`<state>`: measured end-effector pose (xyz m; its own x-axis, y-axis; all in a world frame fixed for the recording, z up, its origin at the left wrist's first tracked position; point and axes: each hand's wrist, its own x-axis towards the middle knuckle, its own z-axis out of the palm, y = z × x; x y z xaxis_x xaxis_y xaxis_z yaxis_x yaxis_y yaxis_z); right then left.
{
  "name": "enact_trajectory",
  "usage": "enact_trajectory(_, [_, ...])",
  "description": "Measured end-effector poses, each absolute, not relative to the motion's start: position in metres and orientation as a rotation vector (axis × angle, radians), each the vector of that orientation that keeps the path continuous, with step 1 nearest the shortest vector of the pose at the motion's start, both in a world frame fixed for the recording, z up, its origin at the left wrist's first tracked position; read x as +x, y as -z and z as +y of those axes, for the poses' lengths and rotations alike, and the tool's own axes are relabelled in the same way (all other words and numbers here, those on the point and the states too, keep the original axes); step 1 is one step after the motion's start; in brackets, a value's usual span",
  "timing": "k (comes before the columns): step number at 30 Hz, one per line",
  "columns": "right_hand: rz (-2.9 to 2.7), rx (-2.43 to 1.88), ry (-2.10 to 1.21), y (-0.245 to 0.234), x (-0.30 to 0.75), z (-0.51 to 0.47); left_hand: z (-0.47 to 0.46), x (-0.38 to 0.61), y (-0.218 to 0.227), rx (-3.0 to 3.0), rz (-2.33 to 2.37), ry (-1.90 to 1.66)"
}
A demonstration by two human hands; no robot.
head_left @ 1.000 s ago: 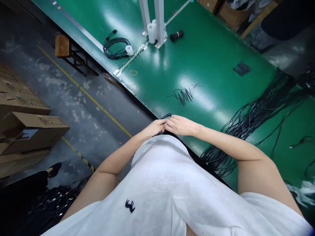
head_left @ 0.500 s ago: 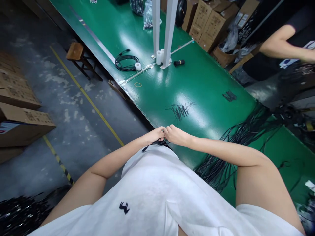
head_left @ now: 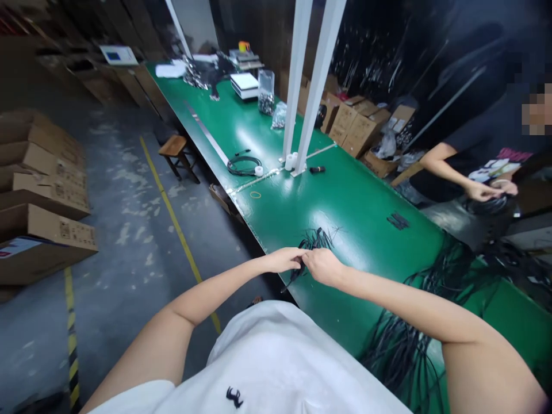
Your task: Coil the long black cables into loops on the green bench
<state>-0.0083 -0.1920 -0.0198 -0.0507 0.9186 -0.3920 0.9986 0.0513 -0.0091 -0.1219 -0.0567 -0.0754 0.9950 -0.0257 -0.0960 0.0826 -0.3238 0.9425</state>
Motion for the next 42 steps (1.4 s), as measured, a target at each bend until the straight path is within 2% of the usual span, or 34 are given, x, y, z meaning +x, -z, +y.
enact_trajectory(3, [2.049,1.915,0.356,0.026,-0.007,-0.191,-0.055,-0.109,0.067,2.537,0.035,-0.068])
enact_trajectory(5, [2.004,1.967,0.329,0.03,0.0,-0.188,-0.068,-0.102,0.065,2.711,0.153,-0.127])
enact_trajectory(8, [1.878,2.012,0.303,0.033,0.017,-0.182,-0.089,-0.1,0.065,2.524,0.33,0.005])
enact_trajectory(11, [1.797,1.976,0.255,0.033,0.034,-0.182,-0.088,-0.105,0.057,2.205,0.013,0.266])
enact_trajectory(13, [1.819,1.935,0.193,0.032,0.036,-0.185,-0.071,-0.106,0.049,2.269,-0.05,0.159])
enact_trajectory(15, [1.871,1.887,0.137,0.03,0.032,-0.187,-0.051,-0.103,0.046,2.485,0.112,-0.117])
enact_trajectory(17, [1.95,1.822,0.073,0.029,0.025,-0.187,-0.039,-0.097,0.05,2.632,0.185,-0.192])
enact_trajectory(21, [2.0,1.777,0.01,0.032,0.028,-0.178,-0.071,-0.092,0.069,2.537,0.016,0.247])
enact_trajectory(25, [1.891,1.816,0.224,0.039,0.041,-0.178,-0.121,-0.105,0.068,2.328,-0.464,0.447])
enact_trajectory(27, [1.89,1.828,0.297,0.04,0.039,-0.184,-0.118,-0.107,0.058,2.245,-0.581,0.438])
enact_trajectory(30, [1.926,1.874,0.243,0.035,0.027,-0.196,-0.08,-0.097,0.05,2.334,-0.165,0.139])
enact_trajectory(33, [1.964,1.916,0.132,0.029,0.017,-0.205,-0.041,-0.087,0.065,2.415,0.076,-0.192])
enact_trajectory(36, [1.983,1.972,0.146,0.029,0.016,-0.211,-0.049,-0.086,0.095,2.332,-0.06,0.042])
enact_trajectory(42, [1.679,2.115,0.415,0.038,0.021,-0.224,-0.14,-0.093,0.128,1.792,0.08,0.313])
